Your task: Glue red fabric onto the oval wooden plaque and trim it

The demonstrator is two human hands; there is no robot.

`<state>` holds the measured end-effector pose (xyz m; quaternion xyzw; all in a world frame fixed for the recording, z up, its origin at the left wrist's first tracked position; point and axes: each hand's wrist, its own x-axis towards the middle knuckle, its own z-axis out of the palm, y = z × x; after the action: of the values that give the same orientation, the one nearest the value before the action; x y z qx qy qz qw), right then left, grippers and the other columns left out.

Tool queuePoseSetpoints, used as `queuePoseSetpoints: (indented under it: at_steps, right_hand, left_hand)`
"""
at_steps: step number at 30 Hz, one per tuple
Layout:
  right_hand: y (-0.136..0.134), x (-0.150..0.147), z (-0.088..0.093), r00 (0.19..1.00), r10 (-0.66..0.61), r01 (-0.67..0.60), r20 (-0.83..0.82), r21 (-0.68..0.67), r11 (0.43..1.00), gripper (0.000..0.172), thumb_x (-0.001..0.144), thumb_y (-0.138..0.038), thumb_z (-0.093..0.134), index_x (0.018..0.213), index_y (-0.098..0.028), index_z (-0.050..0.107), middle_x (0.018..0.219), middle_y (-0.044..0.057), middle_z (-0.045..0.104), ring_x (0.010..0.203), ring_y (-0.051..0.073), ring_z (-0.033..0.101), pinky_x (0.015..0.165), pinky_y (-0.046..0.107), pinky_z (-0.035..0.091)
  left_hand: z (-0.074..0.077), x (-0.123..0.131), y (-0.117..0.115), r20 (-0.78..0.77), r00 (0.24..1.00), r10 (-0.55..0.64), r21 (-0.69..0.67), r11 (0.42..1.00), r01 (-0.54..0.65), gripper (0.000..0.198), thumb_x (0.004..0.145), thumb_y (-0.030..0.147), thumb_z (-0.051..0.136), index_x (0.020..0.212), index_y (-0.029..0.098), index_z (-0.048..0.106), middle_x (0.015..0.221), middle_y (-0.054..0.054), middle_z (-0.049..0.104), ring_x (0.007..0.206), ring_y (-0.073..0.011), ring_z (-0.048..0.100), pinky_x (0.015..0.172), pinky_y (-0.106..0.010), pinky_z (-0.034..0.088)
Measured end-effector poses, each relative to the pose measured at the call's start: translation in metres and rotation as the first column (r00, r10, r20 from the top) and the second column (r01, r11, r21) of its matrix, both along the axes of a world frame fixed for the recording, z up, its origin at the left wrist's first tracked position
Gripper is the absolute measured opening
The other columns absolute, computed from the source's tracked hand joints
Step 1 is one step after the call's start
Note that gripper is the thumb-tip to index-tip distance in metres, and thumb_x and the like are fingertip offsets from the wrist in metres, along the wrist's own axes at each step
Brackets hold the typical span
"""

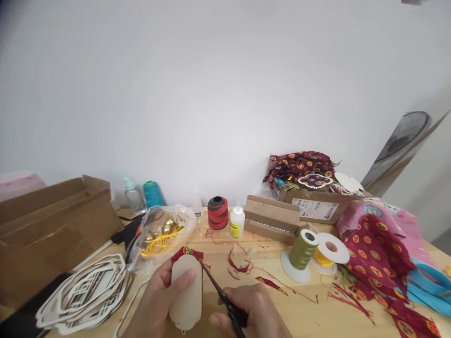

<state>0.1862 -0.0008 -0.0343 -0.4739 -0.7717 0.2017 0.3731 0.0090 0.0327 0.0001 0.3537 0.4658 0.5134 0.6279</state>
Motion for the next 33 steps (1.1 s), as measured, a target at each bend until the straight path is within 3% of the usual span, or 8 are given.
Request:
queuePoseSetpoints:
  at_steps: [11,16,20,25,29,33]
  right_hand:
    - [0.006,0.001,0.039,0.990,0.132,-0.127,0.049,-0.084,0.988,0.052,0.079,-0.059,0.041,0.076,-0.013,0.066,0.046,-0.004,0.048,0.040,0.008,0.038,0.042,0.019,0.031]
    - [0.008,0.008,0.046,0.983,0.174,-0.167,0.061,-0.099,0.981,0.053,0.079,-0.060,0.041,0.074,-0.014,0.065,0.043,-0.003,0.046,0.039,0.010,0.036,0.041,0.021,0.028]
    - [0.010,0.016,0.033,0.982,0.179,-0.173,0.052,-0.096,0.980,0.051,0.077,-0.061,0.043,0.075,-0.015,0.066,0.045,-0.002,0.048,0.042,0.011,0.040,0.043,0.021,0.031]
    - [0.009,0.027,0.001,0.995,0.102,-0.103,-0.014,-0.115,0.988,0.052,0.072,-0.063,0.048,0.080,-0.015,0.066,0.053,0.001,0.053,0.052,0.015,0.050,0.051,0.022,0.040]
    - [0.013,0.035,-0.017,0.982,0.161,-0.180,-0.097,-0.240,0.954,0.061,0.062,-0.071,0.051,0.082,-0.016,0.067,0.054,0.000,0.051,0.049,0.014,0.049,0.046,0.021,0.040]
    - [0.018,0.031,-0.021,0.967,0.210,-0.249,-0.145,-0.361,0.899,0.060,0.061,-0.070,0.050,0.080,-0.016,0.066,0.054,-0.002,0.044,0.045,0.011,0.040,0.038,0.019,0.032]
  left_hand:
    - [0.002,-0.006,0.003,-0.015,0.999,-0.041,-0.002,0.999,0.041,0.039,0.049,0.035,0.077,0.080,0.015,0.064,0.057,-0.001,0.064,0.048,-0.0138,0.056,0.043,-0.021,0.042]
    - [0.001,-0.006,0.004,-0.039,0.997,-0.069,0.016,0.997,0.069,0.038,0.047,0.035,0.078,0.076,0.014,0.065,0.055,-0.001,0.064,0.045,-0.0114,0.053,0.041,-0.019,0.041]
    - [0.000,-0.004,0.004,-0.047,0.994,-0.094,0.015,0.995,0.095,0.036,0.047,0.035,0.078,0.073,0.015,0.065,0.055,-0.001,0.064,0.045,-0.0108,0.052,0.040,-0.019,0.041]
    - [-0.004,-0.004,0.005,-0.019,0.992,-0.122,0.014,0.992,0.123,0.034,0.048,0.033,0.079,0.073,0.014,0.066,0.055,-0.001,0.064,0.045,-0.0107,0.053,0.041,-0.019,0.041]
    - [-0.003,-0.002,0.004,0.009,0.993,-0.117,0.010,0.993,0.117,0.035,0.047,0.033,0.079,0.073,0.013,0.067,0.055,-0.002,0.065,0.047,-0.0117,0.055,0.043,-0.019,0.042]
    - [0.001,0.000,0.002,0.028,0.991,-0.131,0.027,0.991,0.130,0.033,0.047,0.033,0.079,0.071,0.013,0.068,0.056,-0.002,0.066,0.047,-0.0109,0.054,0.043,-0.018,0.041]
